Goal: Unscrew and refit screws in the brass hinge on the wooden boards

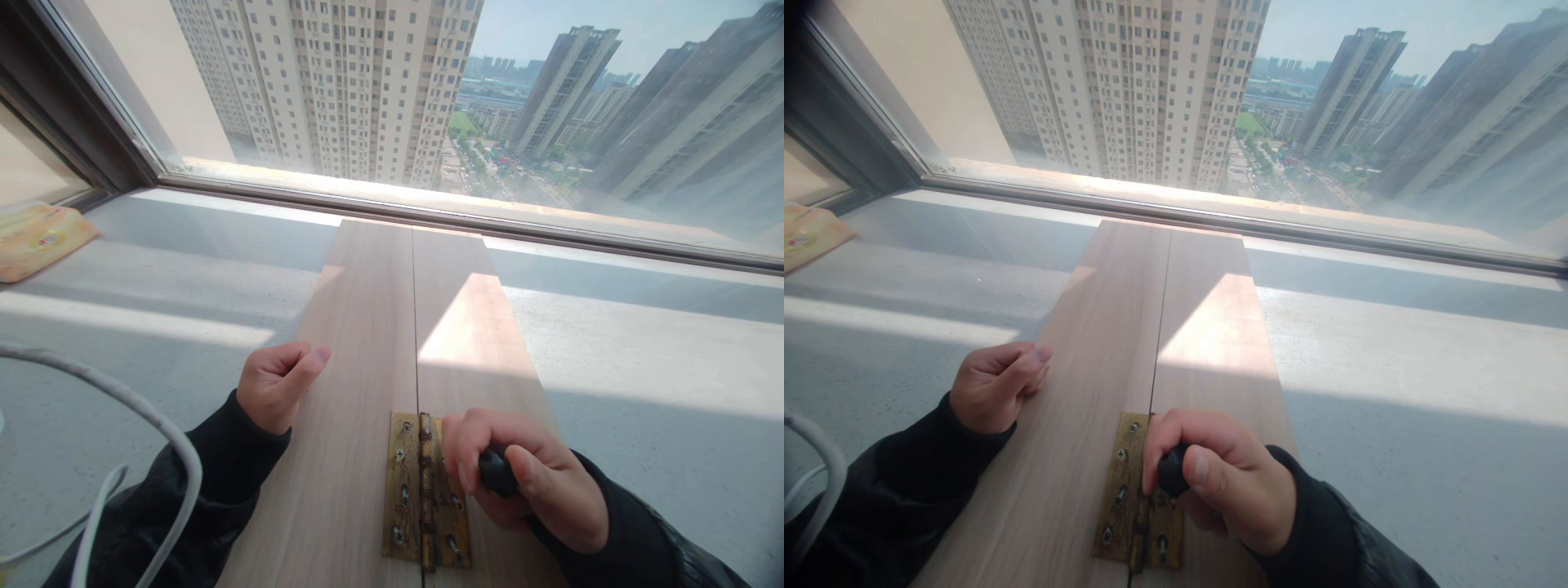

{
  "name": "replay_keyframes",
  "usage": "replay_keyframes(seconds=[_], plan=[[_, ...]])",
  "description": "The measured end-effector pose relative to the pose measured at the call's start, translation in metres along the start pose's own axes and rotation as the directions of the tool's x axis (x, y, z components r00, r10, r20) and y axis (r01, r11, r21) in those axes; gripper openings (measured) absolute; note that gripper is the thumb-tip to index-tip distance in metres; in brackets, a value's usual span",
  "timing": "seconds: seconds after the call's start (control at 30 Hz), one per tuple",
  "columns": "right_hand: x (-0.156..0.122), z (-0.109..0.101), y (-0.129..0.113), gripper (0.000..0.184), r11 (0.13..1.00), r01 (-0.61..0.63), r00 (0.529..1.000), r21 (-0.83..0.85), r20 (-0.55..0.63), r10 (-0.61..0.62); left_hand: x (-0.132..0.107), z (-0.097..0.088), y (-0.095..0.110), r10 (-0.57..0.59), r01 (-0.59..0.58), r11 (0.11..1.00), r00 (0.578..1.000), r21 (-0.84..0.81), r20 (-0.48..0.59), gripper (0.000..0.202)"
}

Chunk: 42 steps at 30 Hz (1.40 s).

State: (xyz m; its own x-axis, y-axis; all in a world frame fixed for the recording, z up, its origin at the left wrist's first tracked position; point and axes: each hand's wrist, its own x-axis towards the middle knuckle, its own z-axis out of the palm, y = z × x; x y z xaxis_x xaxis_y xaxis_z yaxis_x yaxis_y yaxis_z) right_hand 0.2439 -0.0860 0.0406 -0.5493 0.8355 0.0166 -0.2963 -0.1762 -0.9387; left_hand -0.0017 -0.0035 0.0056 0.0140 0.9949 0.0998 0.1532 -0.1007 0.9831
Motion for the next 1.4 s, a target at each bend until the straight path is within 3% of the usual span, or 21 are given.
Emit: replay_keyframes(seconds=[0.23, 0.5, 0.6, 0.77, 0.9, 1.03, 1.2, 1.4], plan=[[-0.001, -0.002, -0.006, 0.04, 0.999, -0.016, 1.0, 0.039, 0.017, 0.016, 0.0, 0.0, -0.001, 0.011, -0.011, 1.0, 1.0, 0.002, 0.0, 0.048], [0.002, -0.013, -0.008, 0.035, 0.951, -0.067, 0.997, 0.301, 0.057, 0.052, 0.0, 0.0, -0.002, 0.006, -0.006, 1.0, 1.0, -0.023, 0.0, 0.049], [0.003, -0.014, -0.013, 0.03, 0.976, -0.037, 0.999, 0.214, 0.047, 0.027, 0.0, 0.0, -0.001, 0.011, -0.011, 1.0, 1.0, -0.019, 0.0, 0.048], [0.005, -0.013, -0.02, 0.031, 0.99, 0.084, 0.983, -0.116, -0.155, -0.102, 0.0, 0.0, -0.001, 0.007, -0.007, 1.0, 1.0, -0.021, -0.003, 0.049], [0.004, -0.014, -0.016, 0.033, 0.98, 0.094, 0.973, -0.175, -0.19, -0.128, 0.0, 0.0, 0.0, 0.0, 0.0, 1.0, 1.0, -0.016, 0.001, 0.048], [0.002, -0.017, -0.012, 0.031, 0.95, 0.173, 0.942, -0.261, -0.238, -0.237, 0.0, 0.0, 0.0, -0.002, 0.002, 1.0, 1.0, -0.005, -0.002, 0.048], [0.002, -0.02, -0.013, 0.026, 0.911, 0.232, 0.928, -0.34, -0.202, -0.312, 0.0, 0.0, -0.001, -0.009, 0.009, 1.0, 1.0, -0.013, -0.003, 0.049], [0.003, -0.02, -0.014, 0.032, 0.913, 0.182, 0.961, -0.366, -0.132, -0.245, 0.0, 0.0, -0.001, -0.003, 0.003, 1.0, 1.0, -0.007, 0.0, 0.049]])
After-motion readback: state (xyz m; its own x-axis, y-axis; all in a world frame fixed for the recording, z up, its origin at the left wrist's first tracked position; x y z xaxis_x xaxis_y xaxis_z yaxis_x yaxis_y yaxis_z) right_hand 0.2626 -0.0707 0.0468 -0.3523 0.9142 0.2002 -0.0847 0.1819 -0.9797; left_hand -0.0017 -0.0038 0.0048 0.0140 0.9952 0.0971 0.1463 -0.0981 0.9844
